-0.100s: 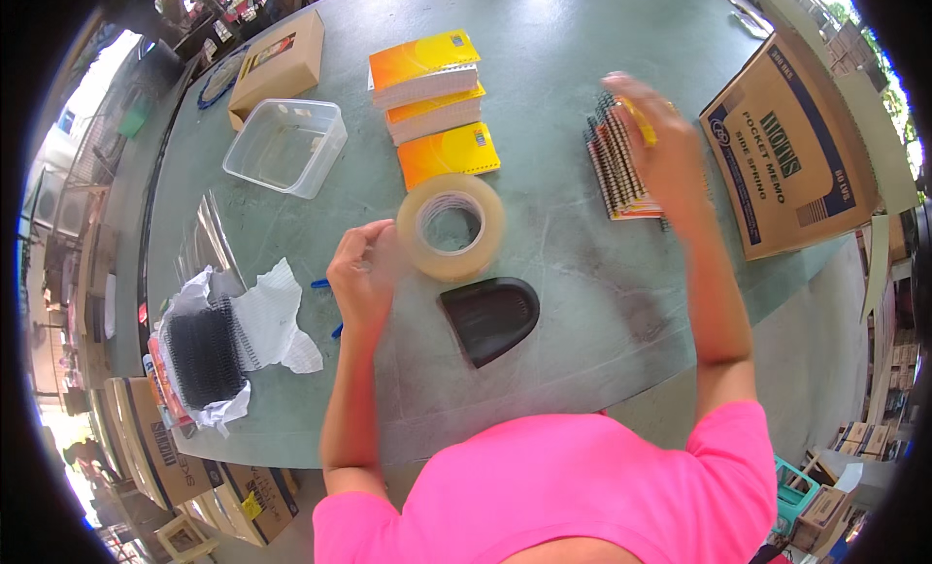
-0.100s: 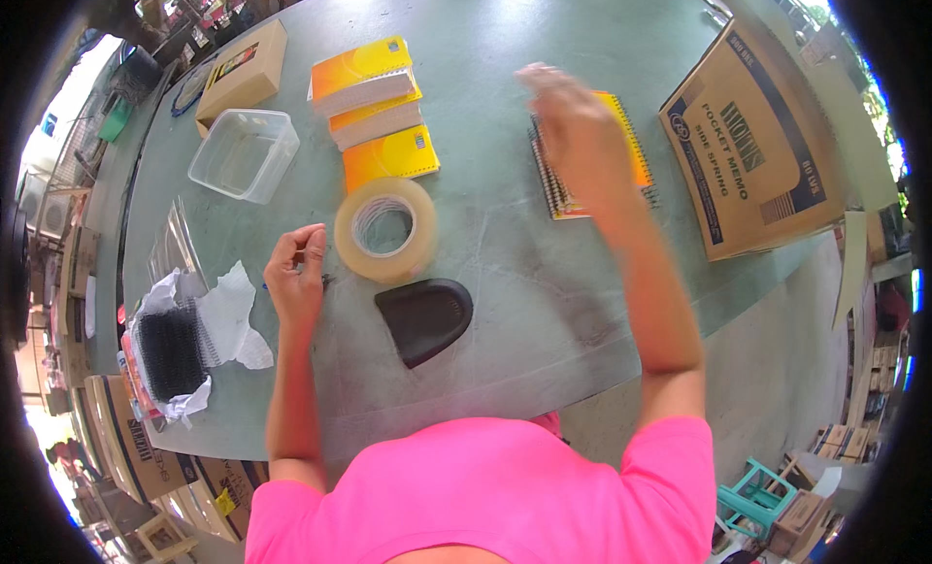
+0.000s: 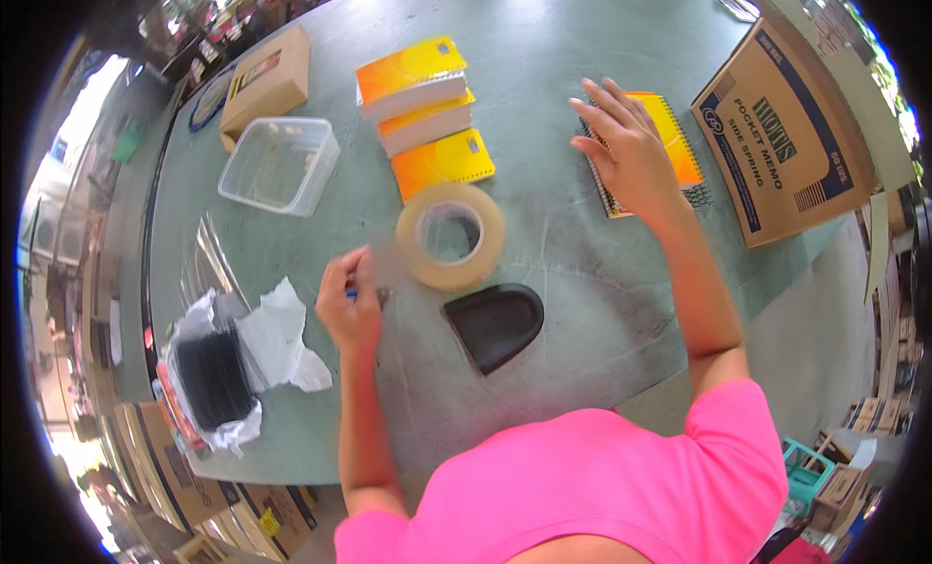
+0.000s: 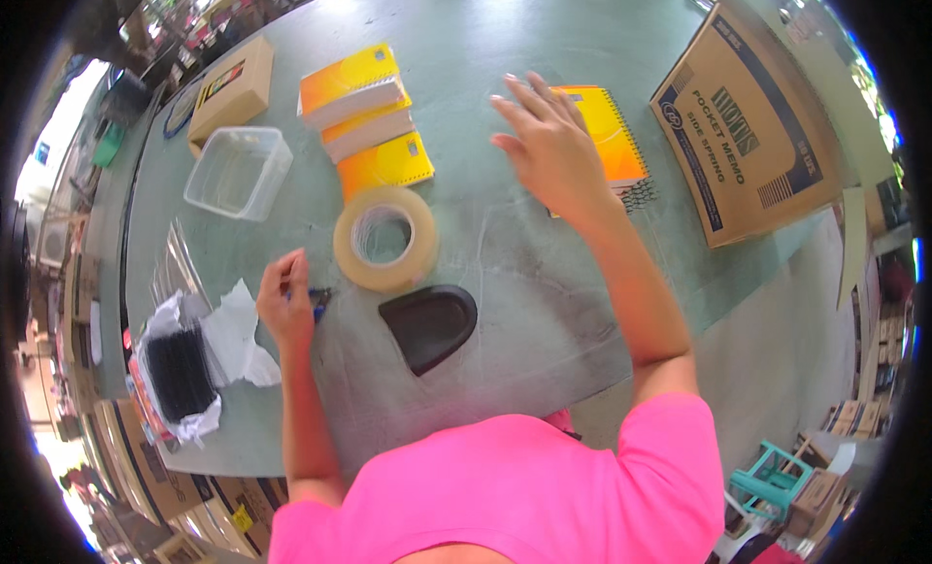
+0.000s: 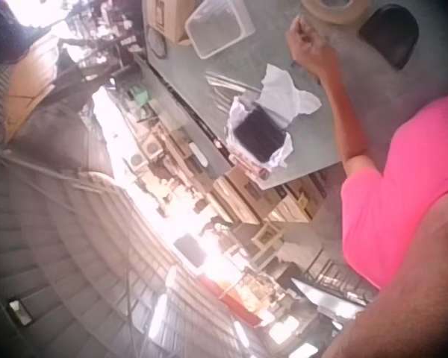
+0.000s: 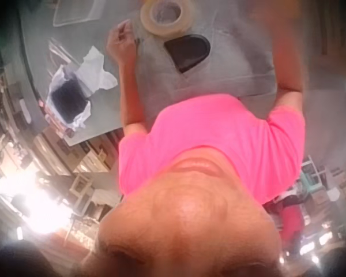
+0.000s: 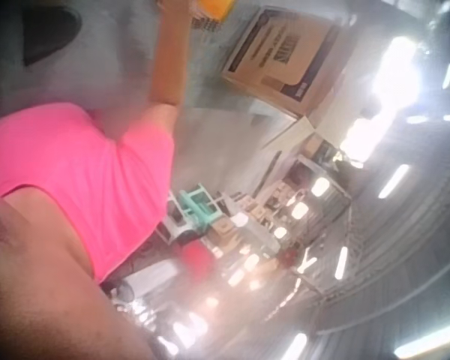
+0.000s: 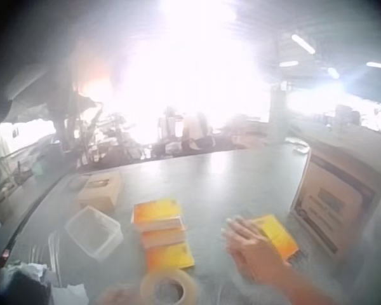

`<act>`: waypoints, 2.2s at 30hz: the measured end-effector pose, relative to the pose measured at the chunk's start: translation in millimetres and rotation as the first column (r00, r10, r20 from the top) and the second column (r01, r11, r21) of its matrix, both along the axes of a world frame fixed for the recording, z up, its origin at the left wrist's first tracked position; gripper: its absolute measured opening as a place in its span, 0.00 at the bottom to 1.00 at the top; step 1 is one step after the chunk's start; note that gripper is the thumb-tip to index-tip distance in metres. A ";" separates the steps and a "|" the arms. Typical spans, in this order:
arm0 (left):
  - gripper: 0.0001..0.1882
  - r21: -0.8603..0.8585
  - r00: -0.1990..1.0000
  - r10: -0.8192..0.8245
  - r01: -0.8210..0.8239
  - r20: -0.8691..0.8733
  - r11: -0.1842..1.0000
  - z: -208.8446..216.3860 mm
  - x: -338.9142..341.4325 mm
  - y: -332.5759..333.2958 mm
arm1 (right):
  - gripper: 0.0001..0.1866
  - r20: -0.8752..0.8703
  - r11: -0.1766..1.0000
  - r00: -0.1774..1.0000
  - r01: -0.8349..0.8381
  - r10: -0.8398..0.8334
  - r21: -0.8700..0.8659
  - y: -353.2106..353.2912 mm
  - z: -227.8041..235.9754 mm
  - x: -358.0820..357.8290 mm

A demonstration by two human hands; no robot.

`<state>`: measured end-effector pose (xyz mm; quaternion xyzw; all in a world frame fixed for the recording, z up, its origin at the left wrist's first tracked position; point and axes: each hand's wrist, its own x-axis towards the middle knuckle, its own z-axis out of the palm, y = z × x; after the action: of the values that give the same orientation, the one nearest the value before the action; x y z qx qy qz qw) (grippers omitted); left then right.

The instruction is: The person assembles spiral-bound notebooks by threading metal wire spirals through the pre-punched holes of notebook covers and paper stacks, using their hands and a small plastic guide tool to align the components.

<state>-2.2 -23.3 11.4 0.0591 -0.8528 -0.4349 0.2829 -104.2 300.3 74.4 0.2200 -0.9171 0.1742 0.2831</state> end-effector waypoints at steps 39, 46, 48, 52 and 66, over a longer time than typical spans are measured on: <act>0.12 0.044 0.986 -0.112 0.119 -0.125 0.992 -22.0 1.3 6.9 | 0.15 0.356 0.781 0.709 -0.615 0.609 -0.111 -113.2 -15.0 4.0; 0.12 0.088 0.943 -0.328 0.331 -0.047 0.939 -34.8 -1.9 17.4 | 0.12 0.212 0.766 0.766 -0.635 0.607 0.099 -148.2 -18.6 36.6; 0.12 -0.051 0.956 -0.293 0.292 -0.015 0.955 -31.7 7.7 4.6 | 0.12 0.346 0.788 0.744 -0.616 0.572 0.022 -154.4 -25.7 44.9; 0.14 -0.152 0.997 0.022 -0.010 0.077 0.988 -20.4 37.6 -92.5 | 0.12 0.298 0.776 0.747 -0.630 0.594 0.034 -144.1 -30.6 36.5; 0.08 -0.578 0.718 0.645 -0.419 0.260 0.700 -73.2 90.6 -240.6 | 0.09 0.373 0.833 0.777 -0.553 0.507 0.021 -144.8 -12.7 7.4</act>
<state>88.4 -263.9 -61.8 0.3363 -0.9164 -0.0796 0.2022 -96.8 155.5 61.7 0.4524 -0.8624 0.2237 0.0387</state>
